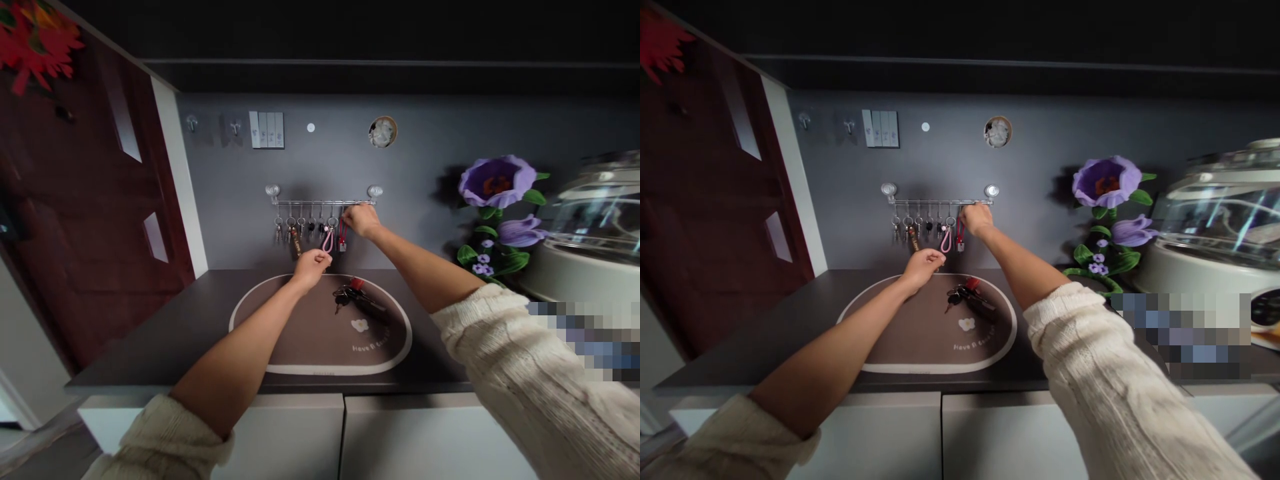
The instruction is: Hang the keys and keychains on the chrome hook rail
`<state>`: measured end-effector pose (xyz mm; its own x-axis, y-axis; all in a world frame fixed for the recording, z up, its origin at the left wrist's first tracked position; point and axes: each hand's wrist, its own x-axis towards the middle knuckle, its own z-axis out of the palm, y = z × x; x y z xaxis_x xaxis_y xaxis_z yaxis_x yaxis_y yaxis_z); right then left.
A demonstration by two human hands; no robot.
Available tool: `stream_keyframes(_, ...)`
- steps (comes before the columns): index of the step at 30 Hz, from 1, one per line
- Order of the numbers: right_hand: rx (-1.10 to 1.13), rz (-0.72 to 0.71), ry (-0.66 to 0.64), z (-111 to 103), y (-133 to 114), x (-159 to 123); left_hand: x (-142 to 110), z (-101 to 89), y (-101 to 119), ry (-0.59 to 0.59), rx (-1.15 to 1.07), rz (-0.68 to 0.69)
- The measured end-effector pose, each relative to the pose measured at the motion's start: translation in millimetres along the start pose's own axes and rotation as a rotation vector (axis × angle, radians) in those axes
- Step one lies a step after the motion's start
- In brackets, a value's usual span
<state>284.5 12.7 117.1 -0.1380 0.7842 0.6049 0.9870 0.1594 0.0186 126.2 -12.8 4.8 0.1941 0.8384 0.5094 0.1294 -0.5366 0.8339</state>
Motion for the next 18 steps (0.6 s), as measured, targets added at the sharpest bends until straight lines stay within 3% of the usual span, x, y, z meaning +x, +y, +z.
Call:
stream_keyframes(5,-0.087,-0.011,0.06,4,-2,-4,-1,0.2,0,-0.017,0.007,-0.015)
stream_keyframes(18,-0.061,0.081,0.085,4,-9,-15,-5,0.0,4,-0.068,-0.012,-0.038)
